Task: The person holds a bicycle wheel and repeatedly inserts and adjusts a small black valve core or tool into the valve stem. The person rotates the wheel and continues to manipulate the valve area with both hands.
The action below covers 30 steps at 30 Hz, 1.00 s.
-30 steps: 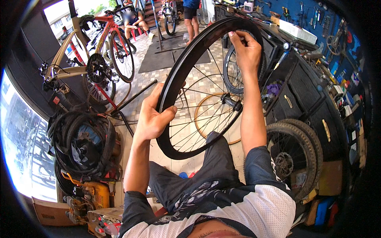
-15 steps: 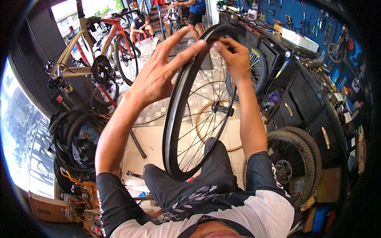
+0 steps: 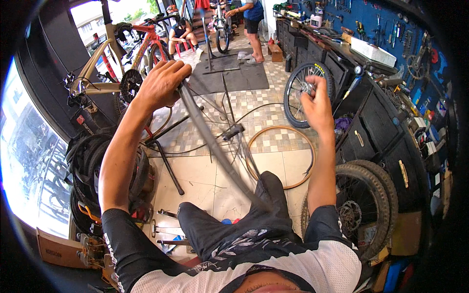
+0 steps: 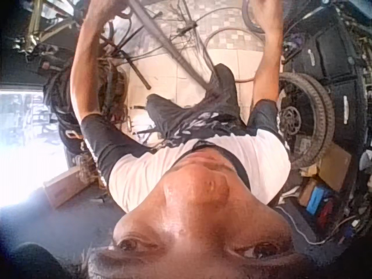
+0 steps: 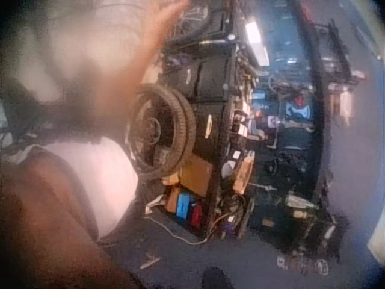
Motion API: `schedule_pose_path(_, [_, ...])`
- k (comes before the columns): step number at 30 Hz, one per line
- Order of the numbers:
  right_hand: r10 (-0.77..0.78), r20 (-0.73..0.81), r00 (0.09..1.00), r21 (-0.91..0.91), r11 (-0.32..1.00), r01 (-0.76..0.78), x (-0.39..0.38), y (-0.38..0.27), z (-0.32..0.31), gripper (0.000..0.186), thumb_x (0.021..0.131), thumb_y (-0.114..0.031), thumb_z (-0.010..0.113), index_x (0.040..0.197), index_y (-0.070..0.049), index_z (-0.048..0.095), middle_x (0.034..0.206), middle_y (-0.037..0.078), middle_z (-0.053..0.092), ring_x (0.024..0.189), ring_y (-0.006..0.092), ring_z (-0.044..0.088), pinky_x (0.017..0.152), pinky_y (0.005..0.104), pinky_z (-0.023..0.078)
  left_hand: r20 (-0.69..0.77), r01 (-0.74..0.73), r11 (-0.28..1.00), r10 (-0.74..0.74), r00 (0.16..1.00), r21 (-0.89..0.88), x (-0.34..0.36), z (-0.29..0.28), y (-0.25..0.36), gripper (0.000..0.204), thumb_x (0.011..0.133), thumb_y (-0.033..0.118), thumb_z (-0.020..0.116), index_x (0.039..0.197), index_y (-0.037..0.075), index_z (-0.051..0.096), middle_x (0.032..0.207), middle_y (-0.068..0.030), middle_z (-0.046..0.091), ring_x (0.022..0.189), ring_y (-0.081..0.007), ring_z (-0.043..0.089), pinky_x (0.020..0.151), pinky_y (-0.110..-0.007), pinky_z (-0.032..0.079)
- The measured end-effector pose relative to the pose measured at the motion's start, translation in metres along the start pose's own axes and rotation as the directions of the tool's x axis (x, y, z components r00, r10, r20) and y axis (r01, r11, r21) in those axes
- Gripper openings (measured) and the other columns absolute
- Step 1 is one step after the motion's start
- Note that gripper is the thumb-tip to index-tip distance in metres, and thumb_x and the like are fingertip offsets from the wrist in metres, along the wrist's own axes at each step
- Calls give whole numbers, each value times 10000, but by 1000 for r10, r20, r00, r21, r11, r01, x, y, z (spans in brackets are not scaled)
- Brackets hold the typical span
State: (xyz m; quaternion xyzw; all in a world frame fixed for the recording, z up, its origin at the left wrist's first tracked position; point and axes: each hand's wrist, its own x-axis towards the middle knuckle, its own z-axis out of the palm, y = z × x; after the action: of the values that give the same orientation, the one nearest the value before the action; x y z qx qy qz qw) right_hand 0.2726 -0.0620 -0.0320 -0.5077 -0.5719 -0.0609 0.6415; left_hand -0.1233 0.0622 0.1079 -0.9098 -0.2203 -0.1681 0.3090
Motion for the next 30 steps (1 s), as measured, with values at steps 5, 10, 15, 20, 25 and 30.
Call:
schedule_pose_path(5, [184,118,976,-69,982,-177,-32,30,-42,320,963,-40,623,1280,-51,581,931,27,563,721,97,476,640,286,435,186,71,997,-68,980,-12,2,11,-8,405,760,248,820,1031,82,570,1010,-121,700,996,-356,695,879,-494,536])
schedule_pose_path(10, [228,144,963,7,973,-231,-43,27,-46,327,980,-32,636,1304,-62,604,976,-5,594,653,51,418,595,251,389,345,361,924,-300,889,-127,7,20,-6,346,769,247,792,976,48,600,854,-193,718,845,-406,720,761,-528,552])
schedule_pose_path(15, [256,198,946,-7,966,-260,-55,28,-33,380,952,-75,714,1319,-68,618,993,0,617,654,56,433,624,247,421,278,511,777,-433,858,-368,-27,8,-16,329,731,176,777,967,12,615,760,-181,683,738,-352,690,698,-456,518])
schedule_pose_path(20, [180,256,950,4,982,-187,-57,16,6,479,883,-34,731,1350,-94,640,1005,40,611,822,131,542,763,284,483,182,606,575,-626,758,-549,-60,2,-8,256,789,77,773,953,28,582,692,-10,533,612,-105,505,559,-319,440])
schedule_pose_path(25, [125,389,913,-65,992,-108,-53,-28,31,678,849,54,675,1498,-122,589,1065,87,589,971,198,573,903,318,488,214,577,230,-773,598,-784,-73,13,18,236,848,98,740,1000,15,580,698,-17,595,514,-101,555,420,-298,496])
schedule_pose_path(30, [-80,442,893,97,994,41,-50,-61,51,615,896,45,631,1500,-15,535,1180,190,624,1020,310,645,900,377,524,224,403,19,-807,546,-915,-69,39,59,245,880,55,760,1009,13,555,789,-31,581,536,-104,572,428,-302,545])
